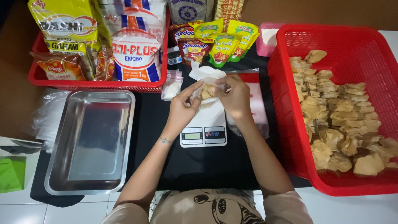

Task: Packaging fried snacks into a small bag and weighing them on a digital scale

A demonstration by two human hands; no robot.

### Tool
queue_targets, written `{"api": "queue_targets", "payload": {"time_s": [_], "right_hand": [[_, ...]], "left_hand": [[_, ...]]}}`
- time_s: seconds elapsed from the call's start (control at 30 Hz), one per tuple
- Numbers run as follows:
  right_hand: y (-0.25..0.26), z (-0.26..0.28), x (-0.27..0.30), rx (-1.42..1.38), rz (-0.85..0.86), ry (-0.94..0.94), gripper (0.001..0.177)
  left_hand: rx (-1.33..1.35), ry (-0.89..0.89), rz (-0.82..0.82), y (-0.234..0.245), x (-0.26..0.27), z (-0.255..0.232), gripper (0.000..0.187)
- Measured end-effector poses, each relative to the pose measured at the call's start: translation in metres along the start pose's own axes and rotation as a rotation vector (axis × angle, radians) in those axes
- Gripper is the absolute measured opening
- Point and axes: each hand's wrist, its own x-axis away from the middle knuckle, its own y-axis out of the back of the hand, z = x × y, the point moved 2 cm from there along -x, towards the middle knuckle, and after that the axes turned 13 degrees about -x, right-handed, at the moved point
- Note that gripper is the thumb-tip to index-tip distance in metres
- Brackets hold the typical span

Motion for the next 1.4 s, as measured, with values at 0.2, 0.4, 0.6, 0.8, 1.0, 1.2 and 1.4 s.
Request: {"api": "queue_targets", "payload": {"time_s": [0.2, 0.4, 0.6, 0.8, 1.0, 1.2, 1.4], "right_hand": [[0.003, 0.016, -0.007, -0.03, -0.02, 0.123, 0.017], [0.0, -0.002, -0.002, -0.053, 0.022, 0.052, 0.017], [0.006, 0.008, 0.008, -0.023, 0.018, 0.041, 0.018], [0.018, 0.05, 0.02, -0.054, 0.008, 0.127, 0.018], [0.049, 0.119, 0.045, 0.002, -0.086, 0.284, 0.017], [0.077, 0.154, 0.075, 0.027, -0.126, 0.293, 0.01], [0.113, 0.183, 0.095, 0.138, -0.153, 0.262, 0.016]], "left_hand": [[0.005, 0.007, 0.007, 0.01, -0.011, -0.013, 0.044], [-0.02, -0.055, 0.053, 0.004, -0.015, 0.003, 0.044], [-0.011, -0.007, 0.057, 0.002, -0.009, -0.001, 0.048], [0.014, -0.001, 0.043, -0.001, -0.01, 0.007, 0.049], [0.096, 0.05, 0.026, 0.004, -0.007, -0.004, 0.048], [0.14, 0.066, 0.025, -0.002, -0.008, 0.011, 0.047], [0.192, 0.115, 0.039, 0.007, -0.005, -0.014, 0.045]]}}
